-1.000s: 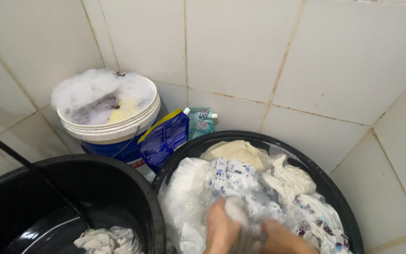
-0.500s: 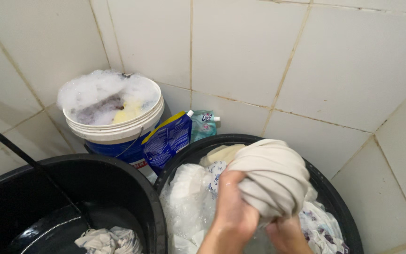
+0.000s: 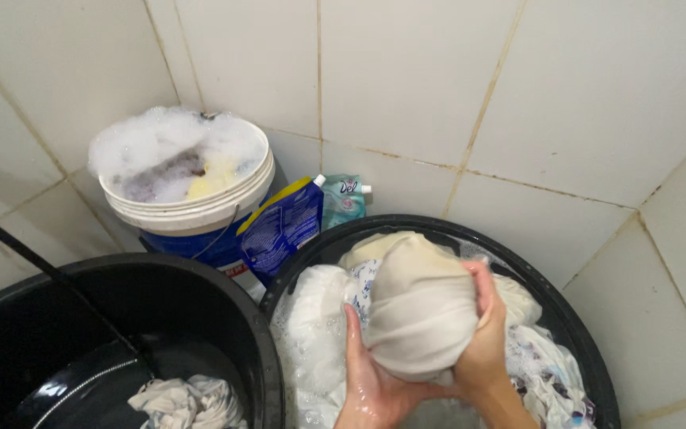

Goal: The person hand-washes laundry by scrubbing clothes in soapy water within a basin and rinsing them in a separate basin filled with clean water.

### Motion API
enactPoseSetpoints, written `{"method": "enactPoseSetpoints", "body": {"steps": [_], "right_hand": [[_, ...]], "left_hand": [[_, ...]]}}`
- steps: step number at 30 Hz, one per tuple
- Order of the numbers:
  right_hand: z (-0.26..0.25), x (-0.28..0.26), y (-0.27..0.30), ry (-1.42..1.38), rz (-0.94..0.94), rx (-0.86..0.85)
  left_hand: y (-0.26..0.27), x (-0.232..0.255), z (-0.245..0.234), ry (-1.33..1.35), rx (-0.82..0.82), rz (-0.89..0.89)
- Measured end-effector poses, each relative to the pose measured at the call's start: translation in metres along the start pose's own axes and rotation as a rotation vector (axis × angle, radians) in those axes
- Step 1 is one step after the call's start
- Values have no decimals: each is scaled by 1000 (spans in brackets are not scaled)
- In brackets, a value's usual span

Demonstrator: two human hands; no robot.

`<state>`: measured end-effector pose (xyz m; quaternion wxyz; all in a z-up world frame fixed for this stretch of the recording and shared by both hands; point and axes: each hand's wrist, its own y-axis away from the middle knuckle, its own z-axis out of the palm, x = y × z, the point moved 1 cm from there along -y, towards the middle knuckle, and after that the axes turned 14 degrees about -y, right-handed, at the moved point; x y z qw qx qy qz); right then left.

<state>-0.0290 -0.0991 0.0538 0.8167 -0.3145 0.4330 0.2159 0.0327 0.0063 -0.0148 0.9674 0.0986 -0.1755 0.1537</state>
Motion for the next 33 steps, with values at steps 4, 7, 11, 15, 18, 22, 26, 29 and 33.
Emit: {"method": "enactPoseSetpoints", "body": {"steps": [4,7,11,15,18,22,26,29,33], "right_hand": [[2,23,9,-238,67,-11],[-9,34,18,-292,179,36],[-34,35,16,-283,388,45],[-82,36,8,-3,811,-35],[-90,42,23,-633,749,-356],[-32,23,13,-773,972,215],[1,-3,6,-548,888,507],[-15,10,-4,-485,732,501],[-40,25,-14,-246,459,259]], "left_hand": [[-16,4,25,142,35,209],[-13,18,25,66,158,257],[-14,49,30,-33,192,271],[-14,81,42,-171,211,339],[-10,86,56,-485,184,516],[-3,67,57,-716,96,533],[-4,55,45,-638,360,530],[-11,46,31,-610,727,444],[-22,25,-8,-383,686,129]]}}
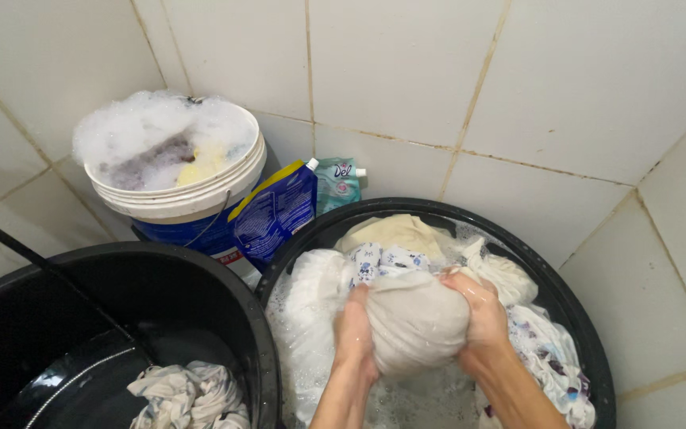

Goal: The person hand-washes laundry by scrubbing clothes in soapy water within a basin and rinsing them in a separate basin filled with clean water.

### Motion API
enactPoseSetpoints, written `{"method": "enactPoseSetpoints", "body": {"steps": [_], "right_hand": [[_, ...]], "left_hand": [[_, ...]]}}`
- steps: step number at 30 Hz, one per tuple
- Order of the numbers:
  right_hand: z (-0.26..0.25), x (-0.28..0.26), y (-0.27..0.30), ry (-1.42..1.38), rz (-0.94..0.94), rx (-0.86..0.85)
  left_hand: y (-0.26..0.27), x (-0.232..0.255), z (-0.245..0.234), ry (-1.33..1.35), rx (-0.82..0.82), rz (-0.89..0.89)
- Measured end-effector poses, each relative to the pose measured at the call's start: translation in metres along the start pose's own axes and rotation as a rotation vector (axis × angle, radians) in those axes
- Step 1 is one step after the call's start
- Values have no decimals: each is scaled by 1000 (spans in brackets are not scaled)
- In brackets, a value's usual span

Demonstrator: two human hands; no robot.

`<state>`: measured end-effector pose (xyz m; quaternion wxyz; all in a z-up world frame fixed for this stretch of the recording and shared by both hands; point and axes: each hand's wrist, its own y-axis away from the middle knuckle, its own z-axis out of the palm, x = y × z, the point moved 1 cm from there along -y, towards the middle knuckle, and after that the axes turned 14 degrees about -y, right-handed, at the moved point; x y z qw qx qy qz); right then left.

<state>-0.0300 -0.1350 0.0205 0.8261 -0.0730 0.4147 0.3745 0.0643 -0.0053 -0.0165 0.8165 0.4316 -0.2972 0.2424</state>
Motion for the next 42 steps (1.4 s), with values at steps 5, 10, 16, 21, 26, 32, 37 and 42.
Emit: {"method": "enactPoseSetpoints", "body": {"steps": [5,10,16,21,26,32,37,42], "right_hand": [[-5,-2,7,141,98,-148],[-10,-3,6,234,137,-323],[-15,1,7,291,156,-95],[-26,7,4,303,144,-73],[-53,17,-10,178,151,-390],[1,4,10,412,159,4],[50,-1,33,480,244,144],[90,3,49,525,250,-201]], "left_hand": [[-25,-37,-13,53,-543,-282],[-34,-56,-22,67,-652,-474],[-63,-87,-39,-2,-601,-494],[-71,-102,-44,6,-538,-488],[-57,-97,-38,106,-510,-485],[-21,-57,-24,230,-400,-370],[0,-4,-41,384,-286,-192],[22,45,-78,465,-176,-67]]}}
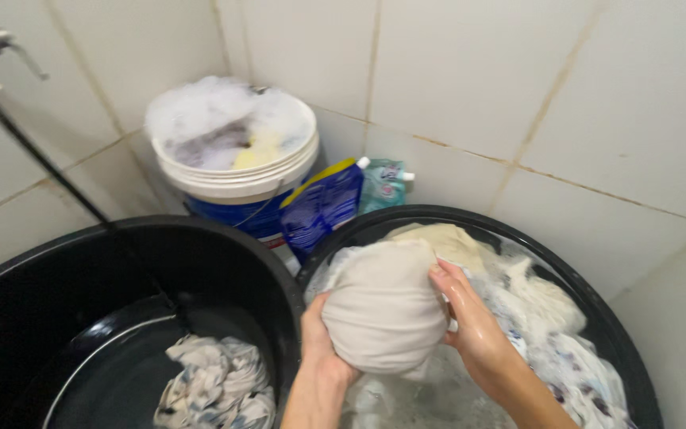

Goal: The person hand-washes laundry by scrubbing clothes in soapy water within a basin and rinsing them in a separate basin filled with clean water.

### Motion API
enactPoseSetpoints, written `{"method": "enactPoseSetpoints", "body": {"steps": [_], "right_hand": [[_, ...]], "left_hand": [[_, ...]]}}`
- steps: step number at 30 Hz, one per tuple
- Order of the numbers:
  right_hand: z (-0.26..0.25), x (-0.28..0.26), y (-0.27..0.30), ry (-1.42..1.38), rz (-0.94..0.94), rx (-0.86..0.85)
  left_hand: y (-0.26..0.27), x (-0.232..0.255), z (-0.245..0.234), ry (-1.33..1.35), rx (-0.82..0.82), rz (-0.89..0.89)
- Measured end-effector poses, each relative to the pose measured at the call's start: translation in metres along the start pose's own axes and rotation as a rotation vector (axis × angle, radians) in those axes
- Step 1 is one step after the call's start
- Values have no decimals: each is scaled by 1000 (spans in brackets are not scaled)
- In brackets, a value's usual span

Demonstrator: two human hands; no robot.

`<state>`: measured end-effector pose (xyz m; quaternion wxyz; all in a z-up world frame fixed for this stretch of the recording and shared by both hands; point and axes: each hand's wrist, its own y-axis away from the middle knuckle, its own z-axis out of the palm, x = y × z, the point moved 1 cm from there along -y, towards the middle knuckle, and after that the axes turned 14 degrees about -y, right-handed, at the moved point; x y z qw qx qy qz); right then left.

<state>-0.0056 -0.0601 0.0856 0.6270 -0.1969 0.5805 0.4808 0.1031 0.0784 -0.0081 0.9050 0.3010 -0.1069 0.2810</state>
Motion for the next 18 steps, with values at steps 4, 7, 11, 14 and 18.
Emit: {"method": "enactPoseSetpoints", "body": {"steps": [4,7,11,14,18], "right_hand": [[51,-12,1,201,41,-217],[90,-13,2,300,130,-276],[136,-5,-1,394,202,-360],[166,9,-3,454,258,-423],[195,33,-11,467,336,-448]], "left_hand": [[31,39,-22,78,68,158],[59,63,-40,127,45,202],[90,88,-67,175,175,267],[110,103,-91,213,331,274],[129,117,-119,246,429,298]]}}
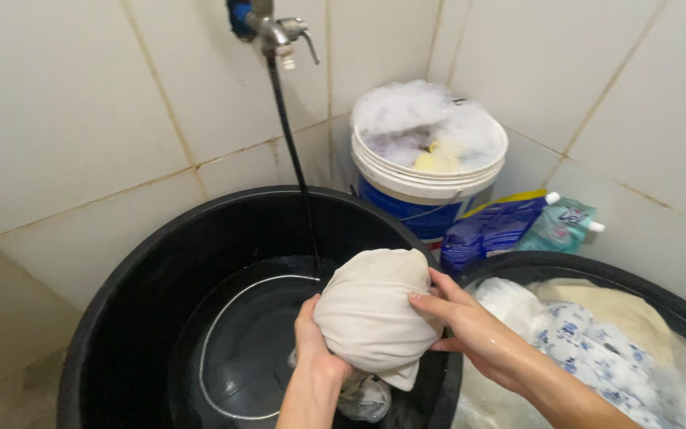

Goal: The person hand-washes laundry by scrubbing clothes in soapy water within a basin and rinsing them in a separate basin filled with clean water.

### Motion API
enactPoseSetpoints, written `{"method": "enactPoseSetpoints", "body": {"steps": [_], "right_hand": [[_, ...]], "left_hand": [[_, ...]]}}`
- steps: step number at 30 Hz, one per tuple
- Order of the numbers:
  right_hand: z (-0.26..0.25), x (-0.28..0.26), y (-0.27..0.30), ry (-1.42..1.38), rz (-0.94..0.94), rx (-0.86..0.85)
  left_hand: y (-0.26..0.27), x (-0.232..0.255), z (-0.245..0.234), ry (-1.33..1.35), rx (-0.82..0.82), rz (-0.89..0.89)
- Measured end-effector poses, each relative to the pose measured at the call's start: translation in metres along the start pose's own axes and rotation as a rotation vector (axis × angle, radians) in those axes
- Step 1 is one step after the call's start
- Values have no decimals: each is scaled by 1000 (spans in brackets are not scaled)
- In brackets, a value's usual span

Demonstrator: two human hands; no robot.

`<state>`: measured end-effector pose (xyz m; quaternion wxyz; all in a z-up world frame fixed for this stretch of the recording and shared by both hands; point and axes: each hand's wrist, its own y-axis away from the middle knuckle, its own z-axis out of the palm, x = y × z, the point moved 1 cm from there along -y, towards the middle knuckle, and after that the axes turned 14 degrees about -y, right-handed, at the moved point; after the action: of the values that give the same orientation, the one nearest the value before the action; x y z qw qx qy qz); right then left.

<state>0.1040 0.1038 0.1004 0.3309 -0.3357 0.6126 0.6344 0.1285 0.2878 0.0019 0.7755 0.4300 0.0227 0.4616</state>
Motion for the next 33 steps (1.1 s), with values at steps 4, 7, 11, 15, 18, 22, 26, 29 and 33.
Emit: {"method": "enactPoseSetpoints", "body": {"steps": [4,7,11,15,18,22,26,29,33], "right_hand": [[14,16,-20,-37,18,-57],[19,29,-33,-71,41,-79],[25,47,-47,-136,95,-114],[35,69,-60,-215,172,-85],[37,84,-66,-212,234,-101],[38,96,-69,-178,212,-126],[41,99,-71,-86,176,-174],[38,106,-74,-54,170,-164],[28,114,-76,-60,150,-164]], "left_hand": [[-8,11,-23,23,27,44],[-10,12,-36,44,21,57],[-11,13,-50,49,133,15],[-30,11,-80,81,149,38],[-55,3,-105,134,143,60],[-76,-4,-120,-21,141,73],[-78,5,-103,-233,356,124],[-79,11,-93,-375,431,216],[-99,12,-81,-489,391,475]]}}
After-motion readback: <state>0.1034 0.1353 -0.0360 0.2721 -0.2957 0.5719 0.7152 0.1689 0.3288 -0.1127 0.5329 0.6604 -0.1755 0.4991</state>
